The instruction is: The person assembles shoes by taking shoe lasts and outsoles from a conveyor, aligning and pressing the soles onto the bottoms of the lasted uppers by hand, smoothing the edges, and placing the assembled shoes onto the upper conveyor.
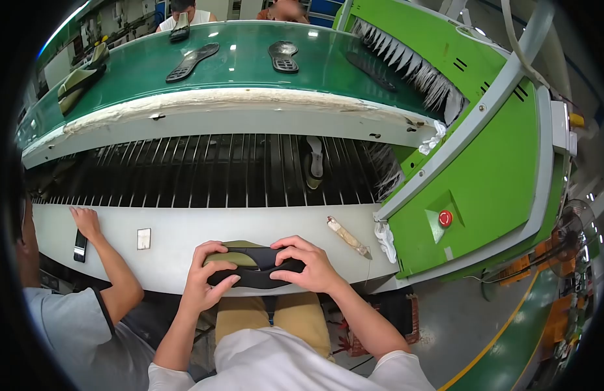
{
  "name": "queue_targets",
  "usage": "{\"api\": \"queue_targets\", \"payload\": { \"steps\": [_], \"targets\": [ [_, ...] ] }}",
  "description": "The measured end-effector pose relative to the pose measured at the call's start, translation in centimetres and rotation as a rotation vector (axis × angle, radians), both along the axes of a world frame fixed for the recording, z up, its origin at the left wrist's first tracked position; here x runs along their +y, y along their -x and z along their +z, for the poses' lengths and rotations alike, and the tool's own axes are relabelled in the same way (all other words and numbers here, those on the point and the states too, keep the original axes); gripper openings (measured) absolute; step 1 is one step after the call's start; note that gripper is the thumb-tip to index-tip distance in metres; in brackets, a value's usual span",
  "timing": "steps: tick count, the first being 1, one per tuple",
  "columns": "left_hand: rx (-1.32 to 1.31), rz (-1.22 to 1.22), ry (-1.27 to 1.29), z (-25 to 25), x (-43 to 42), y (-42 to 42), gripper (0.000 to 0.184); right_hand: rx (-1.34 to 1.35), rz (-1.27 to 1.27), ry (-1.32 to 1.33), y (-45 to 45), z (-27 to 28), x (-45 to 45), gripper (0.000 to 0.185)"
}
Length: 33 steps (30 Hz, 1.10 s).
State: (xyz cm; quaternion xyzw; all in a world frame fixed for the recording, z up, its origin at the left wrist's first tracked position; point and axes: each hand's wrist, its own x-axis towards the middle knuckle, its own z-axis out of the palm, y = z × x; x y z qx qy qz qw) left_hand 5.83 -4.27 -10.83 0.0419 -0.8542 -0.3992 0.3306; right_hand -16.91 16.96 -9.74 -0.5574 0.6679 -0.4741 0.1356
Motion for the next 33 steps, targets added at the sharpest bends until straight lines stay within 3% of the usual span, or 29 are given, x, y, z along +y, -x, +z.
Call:
{"api": "queue_targets", "payload": {
  "steps": [4,13,16,19,20,22,28,33],
  "targets": [
    [-0.068,-0.003,0.082,2.5,0.1,0.4,0.034,-0.041,-0.024,0.004,0.4,-0.5,0.1,0.029],
    [-0.078,0.010,-0.015,0.9,0.2,1.0,0.032,-0.059,-0.055,-0.008,0.2,-0.5,0.5,0.028],
    [-0.115,0.018,0.028,1.5,0.1,1.1,0.040,-0.084,-0.047,-0.020,0.5,-0.7,0.4,0.029],
    [-0.186,0.049,0.205,4.6,1.1,0.8,0.054,-0.103,-0.035,-0.015,1.0,-0.3,0.3,0.028],
    [-0.239,0.115,0.419,5.2,1.3,0.6,0.065,-0.119,-0.029,-0.015,1.0,-0.5,0.3,0.028],
    [-0.183,0.108,0.515,4.9,1.5,1.4,0.066,-0.144,-0.025,-0.022,0.8,-1.0,0.3,0.028],
    [-0.133,0.073,0.578,3.1,1.9,2.0,0.065,-0.088,-0.023,0.074,0.8,-1.1,0.2,0.038],
    [-0.036,-0.012,0.593,2.3,0.9,2.8,0.062,-0.069,0.011,0.030,0.8,-1.0,0.5,0.035]
  ]
}}
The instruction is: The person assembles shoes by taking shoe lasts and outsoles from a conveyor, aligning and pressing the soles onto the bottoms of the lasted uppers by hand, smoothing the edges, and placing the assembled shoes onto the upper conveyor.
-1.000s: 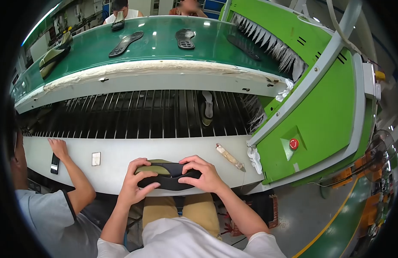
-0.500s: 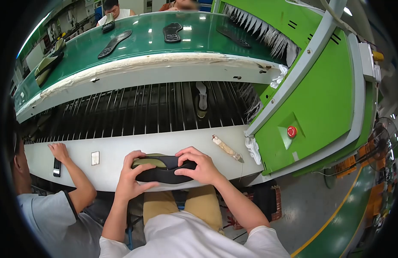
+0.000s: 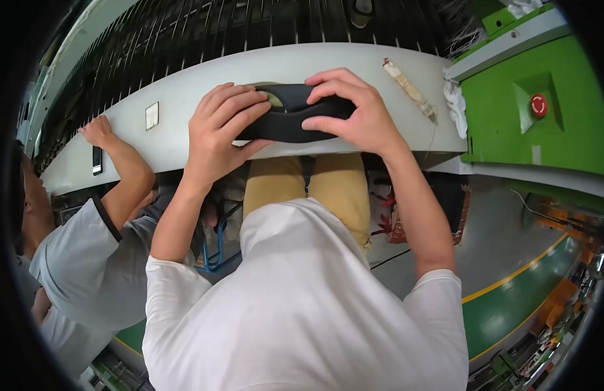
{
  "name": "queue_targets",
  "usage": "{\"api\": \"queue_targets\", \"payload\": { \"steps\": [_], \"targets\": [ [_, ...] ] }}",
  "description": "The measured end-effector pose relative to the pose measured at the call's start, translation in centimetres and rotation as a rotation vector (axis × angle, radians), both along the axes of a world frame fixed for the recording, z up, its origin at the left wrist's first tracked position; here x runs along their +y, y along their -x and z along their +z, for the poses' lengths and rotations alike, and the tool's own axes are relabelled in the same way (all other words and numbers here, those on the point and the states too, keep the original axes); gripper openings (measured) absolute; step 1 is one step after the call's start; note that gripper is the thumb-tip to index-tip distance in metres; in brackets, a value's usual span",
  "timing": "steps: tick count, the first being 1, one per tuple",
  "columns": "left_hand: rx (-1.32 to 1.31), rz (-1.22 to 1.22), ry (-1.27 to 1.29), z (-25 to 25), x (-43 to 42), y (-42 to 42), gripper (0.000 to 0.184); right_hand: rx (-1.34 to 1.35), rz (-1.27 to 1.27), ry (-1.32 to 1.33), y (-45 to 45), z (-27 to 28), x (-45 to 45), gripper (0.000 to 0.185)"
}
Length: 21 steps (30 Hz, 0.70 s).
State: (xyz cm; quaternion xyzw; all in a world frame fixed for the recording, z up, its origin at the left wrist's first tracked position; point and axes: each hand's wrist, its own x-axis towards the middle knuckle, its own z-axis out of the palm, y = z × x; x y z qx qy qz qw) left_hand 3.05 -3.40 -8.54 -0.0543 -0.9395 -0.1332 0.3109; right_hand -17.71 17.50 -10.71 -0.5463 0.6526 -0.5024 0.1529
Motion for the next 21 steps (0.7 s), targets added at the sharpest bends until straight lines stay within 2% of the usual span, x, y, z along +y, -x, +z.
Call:
{"api": "queue_targets", "payload": {
  "steps": [17,21],
  "targets": [
    [-0.074,0.039,-0.035,1.0,0.1,1.0,0.059,-0.034,0.079,-0.118,2.0,0.6,-1.1,0.029],
    [-0.068,0.052,-0.040,1.2,0.4,1.0,0.059,-0.180,0.060,-0.130,2.0,0.6,-1.2,0.035]
  ]
}}
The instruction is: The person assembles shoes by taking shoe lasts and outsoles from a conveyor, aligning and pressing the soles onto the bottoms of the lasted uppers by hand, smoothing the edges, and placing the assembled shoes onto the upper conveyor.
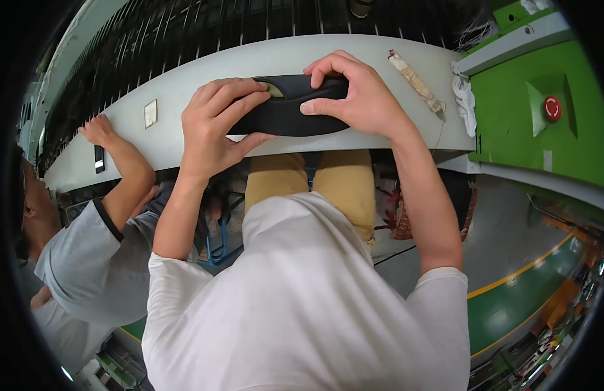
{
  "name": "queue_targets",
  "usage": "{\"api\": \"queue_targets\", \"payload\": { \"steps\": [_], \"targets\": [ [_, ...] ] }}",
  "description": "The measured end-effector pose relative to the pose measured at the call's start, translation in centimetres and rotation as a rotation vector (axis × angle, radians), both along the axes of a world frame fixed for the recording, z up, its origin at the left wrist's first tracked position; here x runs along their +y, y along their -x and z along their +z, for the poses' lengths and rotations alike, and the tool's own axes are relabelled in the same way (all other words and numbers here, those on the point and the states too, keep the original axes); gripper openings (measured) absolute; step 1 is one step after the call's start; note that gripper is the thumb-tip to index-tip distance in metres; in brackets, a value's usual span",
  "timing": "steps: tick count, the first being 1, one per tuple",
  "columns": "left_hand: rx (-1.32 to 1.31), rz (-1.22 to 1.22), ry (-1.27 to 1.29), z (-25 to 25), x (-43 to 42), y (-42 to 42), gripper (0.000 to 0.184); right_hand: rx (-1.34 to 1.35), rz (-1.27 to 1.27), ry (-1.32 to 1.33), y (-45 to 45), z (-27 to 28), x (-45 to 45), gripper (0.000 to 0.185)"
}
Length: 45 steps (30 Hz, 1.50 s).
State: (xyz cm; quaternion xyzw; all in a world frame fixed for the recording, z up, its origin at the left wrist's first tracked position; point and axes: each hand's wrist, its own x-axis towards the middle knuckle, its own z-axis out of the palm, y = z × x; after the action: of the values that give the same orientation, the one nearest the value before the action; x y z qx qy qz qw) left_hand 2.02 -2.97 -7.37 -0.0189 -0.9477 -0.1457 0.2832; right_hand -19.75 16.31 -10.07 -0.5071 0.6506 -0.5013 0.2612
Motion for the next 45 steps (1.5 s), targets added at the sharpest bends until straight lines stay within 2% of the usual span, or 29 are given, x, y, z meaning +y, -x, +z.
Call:
{"api": "queue_targets", "payload": {
  "steps": [2,8,11,12,13,19,21,24,28,30,31,32,34,35,37,38,39,40,41,42,44,45],
  "targets": [
    [0.015,0.002,0.002,-0.2,0.1,0.0,0.059,-0.192,-0.039,-0.059,-0.5,0.4,-0.1,0.039],
    [0.005,0.032,0.007,-1.1,0.5,-1.8,0.059,-0.191,-0.023,-0.060,-0.8,-0.2,-0.4,0.049],
    [0.035,0.029,-0.032,-1.5,0.9,-2.3,0.058,-0.012,-0.036,0.015,-1.1,-0.8,-0.8,0.049],
    [0.040,0.035,-0.039,-2.0,1.1,-2.3,0.059,-0.073,-0.061,0.061,-1.5,-0.9,-0.8,0.049],
    [0.040,0.040,-0.046,-2.3,1.2,-2.4,0.060,0.037,-0.087,0.075,-1.4,-1.5,-1.0,0.050],
    [0.103,0.084,-0.150,-3.9,1.4,-2.6,0.021,0.152,-0.244,-0.066,-3.8,0.8,-0.7,0.041],
    [0.092,0.072,-0.177,-4.0,1.2,-2.4,0.017,0.172,-0.233,-0.086,-4.1,1.2,-0.1,0.035],
    [0.088,0.068,-0.220,-3.9,1.5,-2.5,0.017,0.131,-0.165,0.137,-3.5,0.1,0.8,0.027],
    [0.100,0.051,-0.252,-4.8,1.1,-3.2,0.014,0.326,-0.302,0.344,-4.2,-0.3,3.8,0.020],
    [0.126,0.075,-0.249,-4.8,1.3,-3.1,0.014,0.398,-0.496,0.370,-5.8,3.8,10.0,0.014],
    [0.140,0.072,-0.265,-4.9,1.5,-2.9,0.015,0.622,-0.798,0.216,-7.8,6.3,14.5,0.006],
    [0.149,0.077,-0.274,-4.7,1.5,-2.6,0.016,0.927,-0.891,0.419,-6.7,5.9,19.7,0.014],
    [0.143,0.088,-0.286,-4.3,1.3,-2.5,0.019,1.101,-1.670,0.286,-7.7,10.9,28.0,0.032],
    [0.141,0.082,-0.296,-4.3,1.3,-2.2,0.020,1.030,-2.019,0.188,-8.1,13.4,32.2,0.042],
    [0.148,0.087,-0.312,-4.2,1.4,-1.8,0.021,1.320,-1.983,-0.552,-5.6,15.1,48.7,0.051],
    [0.142,0.093,-0.319,-4.2,1.6,-1.8,0.021,0.967,-1.922,-1.132,-3.9,14.2,62.3,0.055],
    [0.132,0.092,-0.326,-4.2,1.6,-2.0,0.021,0.649,-1.617,-1.650,-2.5,14.4,69.6,0.060],
    [0.135,0.087,-0.322,-4.2,1.6,-2.0,0.021,0.828,-1.660,-1.457,-2.5,14.1,75.8,0.064],
    [0.148,0.110,-0.342,-4.4,2.0,-1.7,0.021,1.002,-1.665,-1.267,-2.8,14.5,77.4,0.068],
    [0.153,0.116,-0.346,-4.3,1.9,-1.5,0.021,0.903,-1.661,-1.237,0.1,13.8,76.4,0.066],
    [0.134,0.102,-0.353,-4.3,1.8,-2.1,0.022,0.645,-1.676,-1.244,-0.8,12.2,73.4,0.061],
    [0.126,0.108,-0.353,-4.3,2.0,-1.9,0.022,0.374,-1.794,-0.988,-1.1,12.8,68.3,0.054]
  ]
}}
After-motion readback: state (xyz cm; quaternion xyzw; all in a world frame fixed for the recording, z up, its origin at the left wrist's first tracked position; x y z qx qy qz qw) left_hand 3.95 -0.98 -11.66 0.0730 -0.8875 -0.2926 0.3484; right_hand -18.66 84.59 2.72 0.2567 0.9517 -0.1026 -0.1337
